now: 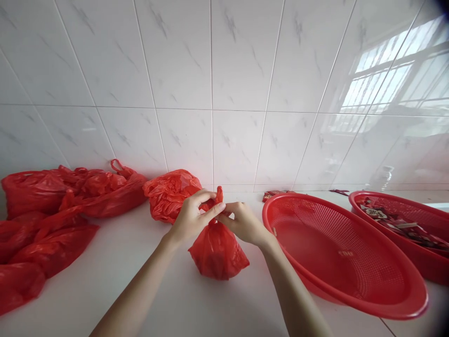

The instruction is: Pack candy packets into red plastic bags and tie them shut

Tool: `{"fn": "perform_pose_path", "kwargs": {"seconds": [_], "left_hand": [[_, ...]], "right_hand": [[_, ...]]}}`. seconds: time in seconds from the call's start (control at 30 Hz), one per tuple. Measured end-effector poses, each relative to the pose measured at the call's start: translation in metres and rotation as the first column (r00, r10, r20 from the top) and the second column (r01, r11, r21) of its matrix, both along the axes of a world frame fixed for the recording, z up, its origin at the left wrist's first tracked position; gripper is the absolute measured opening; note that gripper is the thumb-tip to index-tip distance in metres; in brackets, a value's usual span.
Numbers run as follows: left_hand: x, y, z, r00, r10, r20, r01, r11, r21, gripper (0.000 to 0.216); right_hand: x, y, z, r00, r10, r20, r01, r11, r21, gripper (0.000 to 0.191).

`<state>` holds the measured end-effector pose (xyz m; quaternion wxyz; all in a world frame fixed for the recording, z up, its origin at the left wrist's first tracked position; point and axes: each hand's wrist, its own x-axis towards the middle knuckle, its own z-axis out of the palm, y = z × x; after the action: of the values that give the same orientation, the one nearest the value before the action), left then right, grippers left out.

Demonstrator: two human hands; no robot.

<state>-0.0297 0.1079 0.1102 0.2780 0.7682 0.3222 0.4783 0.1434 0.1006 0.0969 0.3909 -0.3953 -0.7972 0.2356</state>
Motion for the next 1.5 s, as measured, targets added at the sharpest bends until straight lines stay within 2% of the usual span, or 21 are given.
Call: {"fn": "perform_pose_path", "kwargs": {"seconds": [0.13,0.27,0.47,0.6,0.73,0.93,1.1,1.23,1.3,1.4,1.5], "left_hand": [[0.0,-0.005,0.002,1.0,0.026,0.009,-0.027,0.999,0.036,0.017],[-0.002,-0.008,0.008,0.999,-0.009,0.054,0.007,0.999,0.044,0.016],[-0.004,-0.009,0.011,0.992,-0.068,0.102,0.067,0.998,0.014,0.019],[-0.007,-0.007,0.012,0.981,-0.058,0.187,0.051,0.998,0.041,0.016],[-0.011,-0.005,0.013,0.968,-0.052,0.244,0.039,0.998,0.055,0.014],[-0.014,-0.006,0.014,0.962,-0.034,0.27,0.022,0.999,0.047,0.012],[-0.015,-0.007,0.016,0.959,-0.002,0.284,-0.016,0.998,0.063,0.013],[-0.017,-0.008,0.018,0.952,0.003,0.305,-0.027,0.997,0.076,0.014],[-0.018,-0.009,0.019,0.95,-0.005,0.311,-0.02,0.997,0.078,0.015],[-0.018,-0.01,0.019,0.944,-0.009,0.33,-0.021,0.996,0.086,0.014],[-0.018,-0.01,0.02,0.938,-0.013,0.347,-0.023,0.995,0.099,0.012]], "right_hand": [[0.003,0.001,0.0,0.996,0.087,-0.001,-0.086,0.99,-0.11,0.025],[0.005,0.007,-0.006,0.983,0.177,-0.042,-0.182,0.966,-0.183,0.046],[0.0,0.012,-0.013,0.949,0.281,-0.143,-0.312,0.904,-0.293,0.037],[-0.002,0.011,-0.012,0.919,0.339,-0.204,-0.388,0.871,-0.3,0.04],[-0.004,0.01,-0.012,0.915,0.328,-0.234,-0.387,0.877,-0.284,0.046],[-0.009,0.01,-0.015,0.896,0.36,-0.258,-0.429,0.851,-0.301,0.04],[-0.006,0.007,-0.009,0.932,0.328,-0.152,-0.358,0.895,-0.265,0.038],[-0.005,0.006,-0.009,0.96,0.28,-0.007,-0.277,0.944,-0.181,0.037],[-0.006,0.007,-0.011,0.964,0.266,0.013,-0.26,0.95,-0.173,0.032],[-0.008,0.009,-0.016,0.952,0.3,-0.055,-0.305,0.924,-0.232,0.018],[-0.009,0.01,-0.018,0.949,0.3,-0.096,-0.314,0.92,-0.234,0.008]]}}
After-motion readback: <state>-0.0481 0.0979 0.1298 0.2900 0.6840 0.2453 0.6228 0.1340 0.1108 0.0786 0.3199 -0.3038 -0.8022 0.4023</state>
